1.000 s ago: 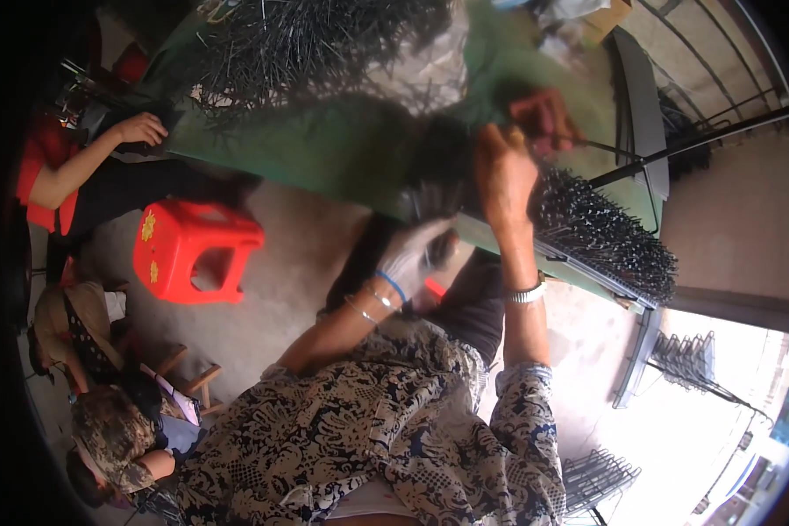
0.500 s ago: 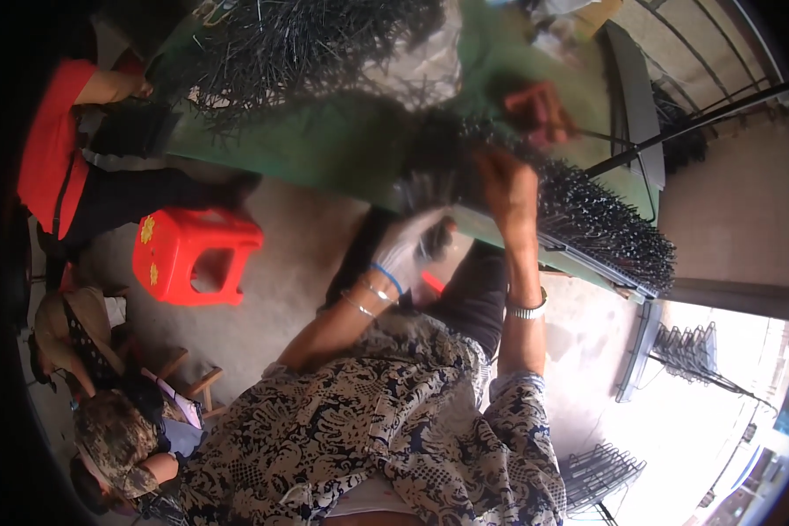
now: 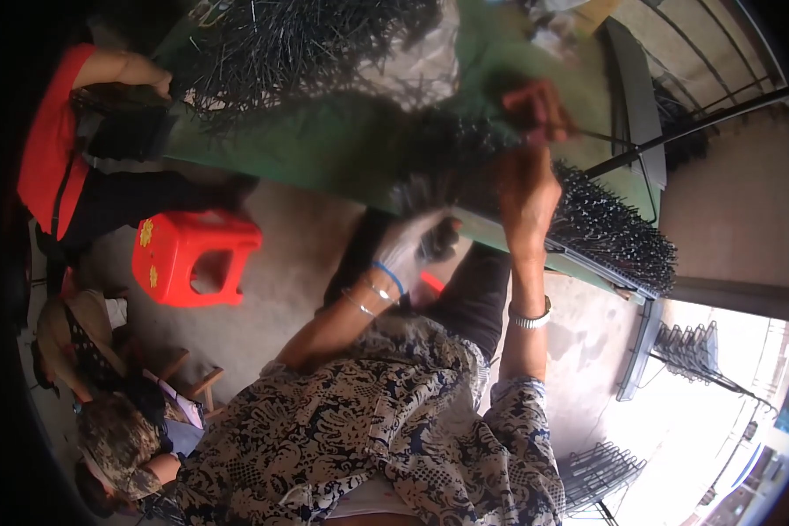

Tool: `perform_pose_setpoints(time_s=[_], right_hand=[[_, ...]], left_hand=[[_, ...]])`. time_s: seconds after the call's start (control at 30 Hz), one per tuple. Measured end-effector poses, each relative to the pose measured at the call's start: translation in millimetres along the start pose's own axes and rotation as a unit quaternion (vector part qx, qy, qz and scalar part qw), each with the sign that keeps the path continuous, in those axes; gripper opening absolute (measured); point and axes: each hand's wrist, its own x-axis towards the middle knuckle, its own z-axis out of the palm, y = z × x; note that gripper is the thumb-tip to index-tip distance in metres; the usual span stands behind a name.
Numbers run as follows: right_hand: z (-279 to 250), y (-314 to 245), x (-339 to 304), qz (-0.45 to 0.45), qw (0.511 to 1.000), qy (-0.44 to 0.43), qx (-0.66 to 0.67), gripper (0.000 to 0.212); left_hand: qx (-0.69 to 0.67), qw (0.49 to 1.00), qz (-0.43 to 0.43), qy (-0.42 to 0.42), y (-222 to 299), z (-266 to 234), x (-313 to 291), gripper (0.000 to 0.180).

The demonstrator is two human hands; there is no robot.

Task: Manual assembly of synthetic needles into a wire frame to create artificial tree branches.

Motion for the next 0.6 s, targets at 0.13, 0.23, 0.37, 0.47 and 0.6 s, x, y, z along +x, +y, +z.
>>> perform_pose_setpoints(time_s=[0.13,0.23,0.37,0.47,0.6], right_hand=[[16,12,14,-0.060,0.987,0.114,-0.098,0.008],[24,22,20,-0.085,0.981,0.119,-0.126,0.005],[27,32,19,-0.120,0.979,0.078,-0.145,0.003],[29,25,19,-0.141,0.975,0.057,-0.161,0.001],[25,15,25,-0.172,0.959,0.040,-0.220,0.007]], left_hand=[[-0.019,0.998,-0.041,-0.031,-5,-1,3,0.012],[-0.033,0.999,-0.019,-0.033,-4,2,-6,0.010],[-0.031,0.999,-0.014,0.009,2,8,-13,0.010],[-0.043,0.999,-0.005,-0.010,4,8,-14,0.010],[-0.031,0.999,-0.013,0.001,3,12,-16,0.012]])
